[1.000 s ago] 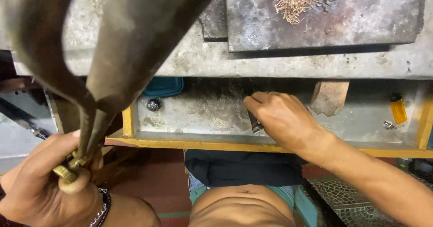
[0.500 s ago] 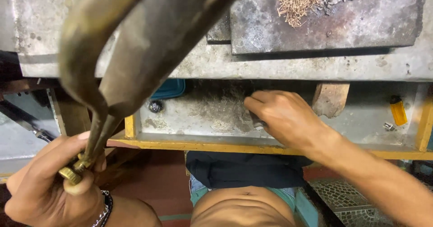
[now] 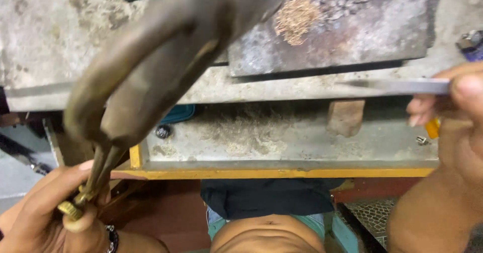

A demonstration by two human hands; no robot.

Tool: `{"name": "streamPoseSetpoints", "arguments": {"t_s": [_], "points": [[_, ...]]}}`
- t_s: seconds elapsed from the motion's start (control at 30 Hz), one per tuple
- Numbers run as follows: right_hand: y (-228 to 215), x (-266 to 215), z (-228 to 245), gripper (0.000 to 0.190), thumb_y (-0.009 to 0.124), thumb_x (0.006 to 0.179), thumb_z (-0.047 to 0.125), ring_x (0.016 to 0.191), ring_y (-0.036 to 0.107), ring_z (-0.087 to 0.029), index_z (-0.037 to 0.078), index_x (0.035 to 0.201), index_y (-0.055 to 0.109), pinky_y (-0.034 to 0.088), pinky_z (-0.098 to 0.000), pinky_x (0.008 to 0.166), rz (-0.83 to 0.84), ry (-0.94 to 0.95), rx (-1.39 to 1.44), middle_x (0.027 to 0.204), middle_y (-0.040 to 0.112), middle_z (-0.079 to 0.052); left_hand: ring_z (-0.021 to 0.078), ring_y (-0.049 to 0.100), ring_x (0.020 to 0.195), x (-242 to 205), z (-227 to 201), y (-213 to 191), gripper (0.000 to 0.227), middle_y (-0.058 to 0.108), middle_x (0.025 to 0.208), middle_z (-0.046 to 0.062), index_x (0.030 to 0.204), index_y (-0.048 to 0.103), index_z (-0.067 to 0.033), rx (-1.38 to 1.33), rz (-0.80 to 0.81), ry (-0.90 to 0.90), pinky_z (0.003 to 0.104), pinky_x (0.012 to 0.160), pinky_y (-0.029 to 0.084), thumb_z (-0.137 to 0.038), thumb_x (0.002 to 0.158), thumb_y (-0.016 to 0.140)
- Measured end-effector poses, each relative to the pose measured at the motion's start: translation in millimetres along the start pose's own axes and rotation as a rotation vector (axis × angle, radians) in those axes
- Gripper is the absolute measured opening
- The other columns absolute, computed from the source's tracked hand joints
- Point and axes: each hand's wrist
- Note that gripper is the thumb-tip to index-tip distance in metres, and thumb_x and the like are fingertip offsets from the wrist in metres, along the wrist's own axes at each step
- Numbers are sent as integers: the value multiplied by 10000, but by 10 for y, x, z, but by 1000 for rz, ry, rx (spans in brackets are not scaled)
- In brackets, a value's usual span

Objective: Using a blowtorch to heat and melt small metal fragments on a soldering block while manipulating them with tweezers.

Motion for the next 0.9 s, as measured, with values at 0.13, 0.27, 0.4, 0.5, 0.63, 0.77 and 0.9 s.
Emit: {"name": "streamPoseSetpoints", "arguments": {"t_s": [0.13, 0.27, 0.4, 0.5, 0.63, 0.77, 0.9], "points": [[121, 264, 93, 360, 467, 1168, 290, 624, 582, -187, -21, 1044, 599, 509, -205, 598, -142, 28, 95, 818, 598, -137, 180, 628, 689, 119, -12, -252, 418, 670, 811, 166, 1249, 593, 94, 69, 321, -36, 256, 718, 476, -182, 959, 472], [140, 369, 128, 279, 494, 1134, 273, 675, 641, -169, 34, 1029, 593, 543, -194, 600, -171, 41, 171, 839, 618, -100, 171, 586, 677, 72, 183, -297, 297, 645, 785, 144, 1293, 571, 100, 121, 318, -19, 274, 740, 462, 49, 1029, 446], [73, 443, 69, 330, 481, 1186, 228, 702, 631, -242, -73, 1094, 581, 550, -255, 626, -135, -40, 95, 916, 611, -193, 155, 642, 719, 117, 320, -427, 469, 702, 810, 95, 1340, 611, -14, 175, 471, -75, 270, 773, 495, 46, 881, 543], [9, 444, 55, 394, 449, 1206, 232, 728, 624, -265, -129, 1157, 596, 565, -287, 661, -62, -87, 39, 942, 599, -222, 109, 646, 661, 167, 574, -591, 584, 696, 774, 35, 1431, 599, -109, 229, 626, -76, 254, 744, 470, -42, 852, 581], [-29, 474, -135, 213, 483, 1125, 103, 786, 653, -313, -65, 995, 492, 624, -370, 795, -8, -435, 87, 995, 586, -239, 90, 635, 666, 238, 132, -368, 540, 721, 797, -9, 1330, 696, -169, 300, 585, -74, 221, 769, 449, 41, 848, 573], [21, 427, -363, 183, 609, 1049, 205, 928, 677, -246, 222, 1206, 517, 473, -450, 1233, -17, -522, 234, 1085, 584, -70, 72, 571, 573, 289, 172, -366, 586, 674, 761, -37, 1324, 713, -234, 296, 680, -38, 176, 685, 414, 8, 799, 618], [44, 361, -219, 167, 593, 1116, 163, 1120, 705, -251, 213, 1250, 507, 433, -666, 1578, 93, -600, 146, 1162, 615, -48, 89, 564, 571, 307, 33, -267, 583, 628, 690, -30, 1293, 751, -332, 467, 734, -104, 245, 638, 382, -36, 807, 621]]}}
Point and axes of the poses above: each hand's wrist, its own x-axis towards the middle knuckle, its own y-axis out of the palm, z = x × y
